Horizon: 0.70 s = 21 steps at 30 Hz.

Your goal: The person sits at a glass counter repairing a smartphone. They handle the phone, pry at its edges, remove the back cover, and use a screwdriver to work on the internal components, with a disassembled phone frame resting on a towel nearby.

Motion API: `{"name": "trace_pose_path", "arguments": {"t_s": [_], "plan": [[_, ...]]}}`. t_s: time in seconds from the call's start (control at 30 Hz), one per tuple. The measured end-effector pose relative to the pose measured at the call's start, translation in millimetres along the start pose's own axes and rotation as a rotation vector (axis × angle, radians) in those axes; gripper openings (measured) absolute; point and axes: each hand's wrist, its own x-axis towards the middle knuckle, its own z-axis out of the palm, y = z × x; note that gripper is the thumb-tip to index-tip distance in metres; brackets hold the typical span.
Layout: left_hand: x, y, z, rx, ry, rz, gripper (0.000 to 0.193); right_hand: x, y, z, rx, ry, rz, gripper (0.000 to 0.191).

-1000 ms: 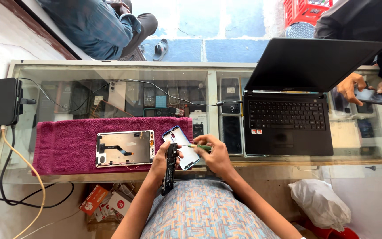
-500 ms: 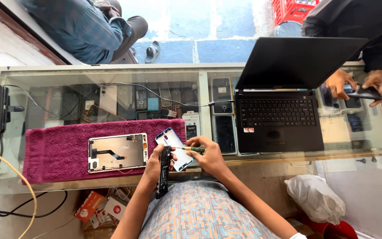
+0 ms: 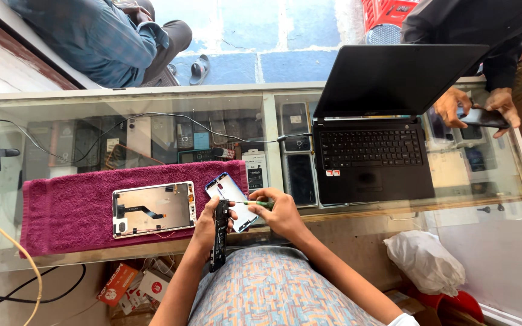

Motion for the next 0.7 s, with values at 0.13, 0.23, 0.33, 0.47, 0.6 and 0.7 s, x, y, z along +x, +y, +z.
{"name": "trace_pose_path", "arguments": {"t_s": [0.13, 0.23, 0.33, 0.47, 0.6, 0.7], "plan": [[1.3, -1.4, -0.2, 0.045, 0.014, 0.004, 0.059, -1.5, 1.0, -0.7, 0.08, -0.037, 0.036, 0.023], [1.8, -1.7, -0.1, 0.052, 0.004, 0.02, 0.059, -1.4, 1.4, -0.8, -0.004, 0.02, -0.076, 0.028], [2.6, -1.8, 0.4, 0.036, -0.007, 0.026, 0.059, 0.7, 3.5, 1.1, 0.061, -0.062, 0.275, 0.024], [5.9, -4.7, -0.6, 0.004, -0.003, 0.009, 0.057, 0.7, 11.0, 4.7, 0.069, 0.042, -0.066, 0.022], [5.5, -11.0, -7.8, 0.006, -0.014, 0.048, 0.057, -0.4, 19.7, 8.3, 0.116, 0.027, -0.101, 0.019], [4.7, -12.9, -11.6, 0.028, -0.016, 0.039, 0.058, -2.0, 24.1, 9.7, 0.172, -0.011, 0.108, 0.02]]}}
